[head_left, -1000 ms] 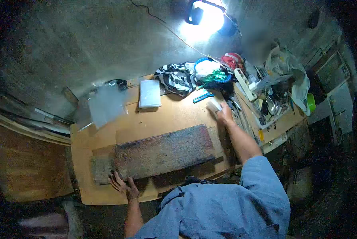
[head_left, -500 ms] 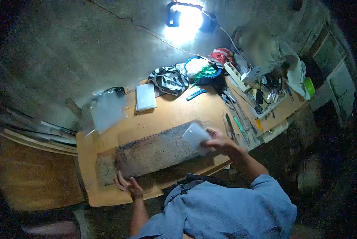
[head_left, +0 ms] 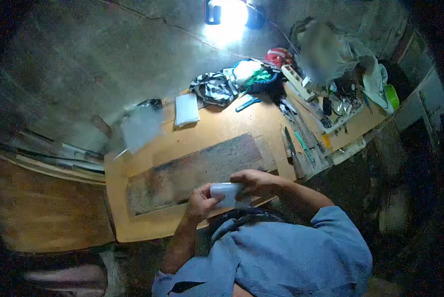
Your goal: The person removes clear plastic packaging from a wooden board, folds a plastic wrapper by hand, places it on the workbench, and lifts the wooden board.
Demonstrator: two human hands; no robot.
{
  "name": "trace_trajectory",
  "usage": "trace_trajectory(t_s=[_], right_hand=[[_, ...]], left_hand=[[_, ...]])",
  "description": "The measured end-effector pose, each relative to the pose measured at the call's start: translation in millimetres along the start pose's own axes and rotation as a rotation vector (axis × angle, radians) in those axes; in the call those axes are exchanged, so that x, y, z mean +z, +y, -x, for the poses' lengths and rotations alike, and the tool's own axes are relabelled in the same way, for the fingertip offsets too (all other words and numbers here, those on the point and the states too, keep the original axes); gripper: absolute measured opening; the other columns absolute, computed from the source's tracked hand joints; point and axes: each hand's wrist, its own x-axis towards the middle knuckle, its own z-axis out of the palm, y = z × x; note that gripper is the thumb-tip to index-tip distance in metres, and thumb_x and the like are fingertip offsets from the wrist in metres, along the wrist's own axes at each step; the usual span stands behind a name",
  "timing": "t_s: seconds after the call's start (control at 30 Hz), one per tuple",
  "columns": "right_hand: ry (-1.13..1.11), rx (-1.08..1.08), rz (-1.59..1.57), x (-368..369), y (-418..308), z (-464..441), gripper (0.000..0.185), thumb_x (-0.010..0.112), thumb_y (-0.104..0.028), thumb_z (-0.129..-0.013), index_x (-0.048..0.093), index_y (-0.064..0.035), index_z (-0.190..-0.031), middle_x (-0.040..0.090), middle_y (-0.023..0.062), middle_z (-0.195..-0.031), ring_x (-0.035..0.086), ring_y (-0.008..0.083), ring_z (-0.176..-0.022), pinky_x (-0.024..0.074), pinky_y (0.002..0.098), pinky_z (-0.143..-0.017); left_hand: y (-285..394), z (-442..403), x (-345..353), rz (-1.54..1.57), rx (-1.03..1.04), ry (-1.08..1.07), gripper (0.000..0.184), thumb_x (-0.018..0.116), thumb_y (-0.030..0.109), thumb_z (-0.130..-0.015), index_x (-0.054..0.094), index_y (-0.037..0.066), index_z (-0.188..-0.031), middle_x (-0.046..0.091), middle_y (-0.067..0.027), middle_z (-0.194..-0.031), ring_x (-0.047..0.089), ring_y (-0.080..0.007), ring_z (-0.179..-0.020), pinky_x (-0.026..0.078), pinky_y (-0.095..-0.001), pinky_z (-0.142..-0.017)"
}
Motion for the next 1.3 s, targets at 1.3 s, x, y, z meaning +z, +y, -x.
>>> trace_trajectory(t_s=[1.3], right_hand=[[0.513,-0.176,-0.251,48,43,-25,0.018,0.06,-0.008,-0.087,0.053,-0.002,-0.103,0.058,0.0052,-0.09,0.052,0.0109,-0.084,0.0439,0.0263,-0.076]], left_hand=[[-41,-8,22,0.34,0.196,0.378,0.024,0.055,0.012,-0.093,0.05,0.003,-0.114,0.058,-0.0053,-0.102,0.055,-0.0143,-0.092,0.046,-0.0302,-0.084]])
